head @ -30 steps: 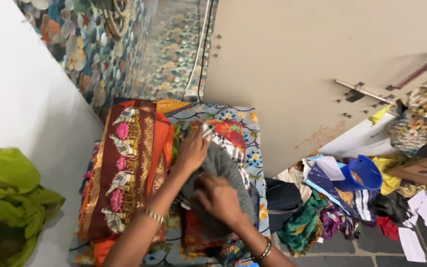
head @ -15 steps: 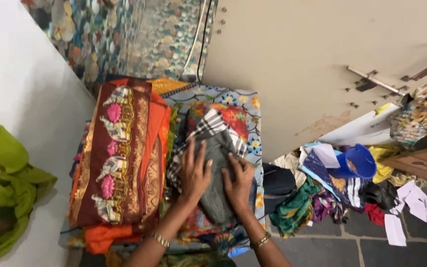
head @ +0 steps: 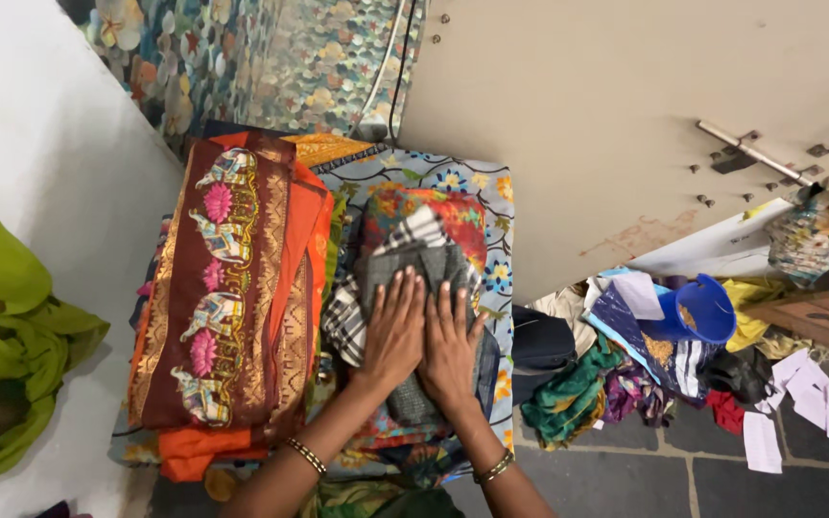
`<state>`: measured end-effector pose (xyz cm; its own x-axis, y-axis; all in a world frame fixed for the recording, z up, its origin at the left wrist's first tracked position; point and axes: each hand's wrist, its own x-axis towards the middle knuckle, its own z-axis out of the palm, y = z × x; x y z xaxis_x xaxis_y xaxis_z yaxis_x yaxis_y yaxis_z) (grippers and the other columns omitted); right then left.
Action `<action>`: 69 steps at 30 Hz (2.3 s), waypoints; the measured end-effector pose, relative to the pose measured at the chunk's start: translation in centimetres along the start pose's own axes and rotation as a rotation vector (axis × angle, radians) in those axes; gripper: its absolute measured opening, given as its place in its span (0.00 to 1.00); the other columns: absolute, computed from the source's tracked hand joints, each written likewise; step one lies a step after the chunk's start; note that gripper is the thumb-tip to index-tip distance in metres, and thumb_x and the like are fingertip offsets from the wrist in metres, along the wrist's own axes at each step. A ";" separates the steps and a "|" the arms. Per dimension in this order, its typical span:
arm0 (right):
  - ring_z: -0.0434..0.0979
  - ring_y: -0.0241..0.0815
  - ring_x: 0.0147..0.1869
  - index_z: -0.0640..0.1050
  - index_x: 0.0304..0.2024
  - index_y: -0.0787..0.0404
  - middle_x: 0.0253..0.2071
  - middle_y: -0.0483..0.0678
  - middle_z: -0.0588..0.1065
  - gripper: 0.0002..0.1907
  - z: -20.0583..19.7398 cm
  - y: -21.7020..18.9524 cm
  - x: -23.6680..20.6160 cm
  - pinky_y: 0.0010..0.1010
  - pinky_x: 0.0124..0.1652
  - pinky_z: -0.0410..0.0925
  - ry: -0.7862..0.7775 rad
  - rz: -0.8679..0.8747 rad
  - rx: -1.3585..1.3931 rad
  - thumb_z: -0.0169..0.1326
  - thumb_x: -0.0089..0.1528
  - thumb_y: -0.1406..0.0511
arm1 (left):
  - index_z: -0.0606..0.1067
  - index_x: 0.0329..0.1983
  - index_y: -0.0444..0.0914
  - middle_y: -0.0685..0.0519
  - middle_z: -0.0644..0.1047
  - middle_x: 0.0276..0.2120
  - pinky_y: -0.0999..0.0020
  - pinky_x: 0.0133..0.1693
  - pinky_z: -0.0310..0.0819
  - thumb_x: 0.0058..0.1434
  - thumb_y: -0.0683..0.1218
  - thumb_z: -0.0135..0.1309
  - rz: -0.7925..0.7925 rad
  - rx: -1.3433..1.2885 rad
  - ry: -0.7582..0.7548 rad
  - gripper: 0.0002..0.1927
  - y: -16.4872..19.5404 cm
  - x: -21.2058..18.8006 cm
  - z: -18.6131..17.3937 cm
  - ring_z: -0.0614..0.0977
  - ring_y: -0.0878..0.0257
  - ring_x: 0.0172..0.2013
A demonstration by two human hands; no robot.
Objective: The person takes folded fabric bundles and clothes down from a wall shelf one at a time and stacks them on a cushioned stool beside the shelf, pressing each stack flat with both hands. They continue transferring items from the shelf to build a neat pile on the stool.
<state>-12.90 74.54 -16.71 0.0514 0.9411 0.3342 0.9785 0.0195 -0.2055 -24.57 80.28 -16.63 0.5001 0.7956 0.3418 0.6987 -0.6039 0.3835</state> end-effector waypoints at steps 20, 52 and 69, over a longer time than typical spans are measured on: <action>0.45 0.57 0.83 0.72 0.64 0.63 0.77 0.56 0.56 0.27 -3.5 -2.9 -0.3 0.61 0.72 0.33 0.145 0.183 0.576 0.54 0.62 0.65 | 0.47 0.79 0.34 0.42 0.47 0.78 0.53 0.73 0.35 0.75 0.57 0.32 -0.193 -0.675 0.028 0.35 -1.0 -2.1 -2.1 0.44 0.50 0.77; 0.48 0.54 0.83 0.55 0.74 0.72 0.78 0.61 0.54 0.36 -17.5 -59.2 -23.1 0.47 0.76 0.44 -1.151 -0.038 2.640 0.45 0.68 0.59 | 0.50 0.78 0.29 0.41 0.50 0.78 0.54 0.75 0.38 0.73 0.50 0.34 0.509 -1.831 1.514 0.34 -1.0 -53.4 -47.7 0.48 0.52 0.78; 0.45 0.58 0.84 0.53 0.74 0.73 0.79 0.63 0.51 0.37 -21.0 -75.8 -25.1 0.50 0.76 0.42 -1.453 -0.315 2.651 0.46 0.67 0.61 | 0.48 0.78 0.29 0.40 0.50 0.78 0.53 0.75 0.39 0.72 0.50 0.38 0.671 -1.621 1.633 0.35 -4.9 -63.4 -57.1 0.50 0.50 0.77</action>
<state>-84.15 42.32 9.81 -0.7710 0.4310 0.4687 -0.6071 -0.7198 -0.3367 -88.91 30.14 8.76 -0.8011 0.3780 0.4641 -0.5111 -0.8356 -0.2016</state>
